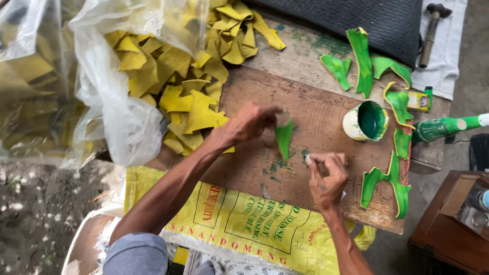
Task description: The person paints yellow shoe sole pieces green using a small brush. They pick up individual pieces from a pile, apply green paint to the surface, and place the finished pieces on a nearby mat. The process is repeated for multiple pieces throughout the clip.
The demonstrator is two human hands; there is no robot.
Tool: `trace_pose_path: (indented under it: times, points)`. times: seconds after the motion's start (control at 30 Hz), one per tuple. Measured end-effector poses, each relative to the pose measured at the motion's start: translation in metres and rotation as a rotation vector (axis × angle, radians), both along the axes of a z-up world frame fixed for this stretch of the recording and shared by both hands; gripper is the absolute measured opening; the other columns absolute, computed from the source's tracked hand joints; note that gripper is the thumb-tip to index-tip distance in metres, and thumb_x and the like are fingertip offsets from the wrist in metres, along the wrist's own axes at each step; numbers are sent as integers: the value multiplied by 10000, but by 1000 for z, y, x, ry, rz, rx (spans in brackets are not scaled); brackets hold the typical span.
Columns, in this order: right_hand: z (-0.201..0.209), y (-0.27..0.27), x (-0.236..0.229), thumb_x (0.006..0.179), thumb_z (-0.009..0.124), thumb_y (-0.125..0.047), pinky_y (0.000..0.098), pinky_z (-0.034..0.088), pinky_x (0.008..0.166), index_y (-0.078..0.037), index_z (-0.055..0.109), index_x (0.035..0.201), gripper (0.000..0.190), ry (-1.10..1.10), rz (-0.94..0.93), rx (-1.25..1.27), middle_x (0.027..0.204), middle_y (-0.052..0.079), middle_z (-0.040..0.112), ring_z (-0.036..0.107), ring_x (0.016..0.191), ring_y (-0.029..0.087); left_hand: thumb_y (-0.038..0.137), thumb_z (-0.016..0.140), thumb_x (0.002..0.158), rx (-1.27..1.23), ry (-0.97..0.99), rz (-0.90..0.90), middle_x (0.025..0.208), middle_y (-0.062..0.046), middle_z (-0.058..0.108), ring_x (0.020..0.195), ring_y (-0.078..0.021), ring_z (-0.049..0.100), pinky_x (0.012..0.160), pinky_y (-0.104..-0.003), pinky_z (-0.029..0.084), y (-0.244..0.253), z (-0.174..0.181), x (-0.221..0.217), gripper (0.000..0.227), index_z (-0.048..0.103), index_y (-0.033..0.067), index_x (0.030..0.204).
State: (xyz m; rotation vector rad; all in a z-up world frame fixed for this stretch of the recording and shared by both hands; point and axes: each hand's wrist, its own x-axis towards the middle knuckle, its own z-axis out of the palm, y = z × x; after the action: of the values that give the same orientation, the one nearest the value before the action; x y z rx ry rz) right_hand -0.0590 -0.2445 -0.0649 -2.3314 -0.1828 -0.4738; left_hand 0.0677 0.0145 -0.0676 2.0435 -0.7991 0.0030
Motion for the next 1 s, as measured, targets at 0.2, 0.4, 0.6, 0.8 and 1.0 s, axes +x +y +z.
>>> trace_pose_path:
  times: [0.2,0.4,0.6,0.8,1.0]
  points:
    - [6,3,-12,872,794,-77,303,470,666,-40,747,930,83,79,-86,201,836,34,694,556,804,158,-97,706,797,-294,-149,318,907,-115,804,818,-207,789,738,-332,625,-50,10,110,366,707,-9,1152]
    - [13,4,-9,861,788,-65,301,467,658,-39,742,933,89,92,-124,215,823,30,687,551,790,163,-38,717,772,-377,73,728,885,-117,797,798,-191,798,706,-307,643,-100,-8,183,356,707,-26,1128]
    - [15,0,-4,849,788,-69,310,478,688,-43,732,928,100,83,-91,206,842,37,692,572,807,169,10,770,735,-327,94,906,812,-87,795,701,-166,757,662,-339,618,-136,-73,211,297,741,32,1029]
    - [11,-2,-2,860,785,-89,312,476,693,-48,738,928,91,90,-85,204,838,32,700,578,798,170,38,731,782,-221,127,839,727,-21,778,625,-96,721,560,-301,589,-149,-106,230,140,734,99,908]
    - [8,-2,-6,873,776,-89,298,478,665,-48,745,943,87,92,-108,241,849,30,701,573,811,165,7,611,855,-128,-7,775,709,-58,727,564,-125,648,497,-310,525,-127,-93,222,182,756,77,940]
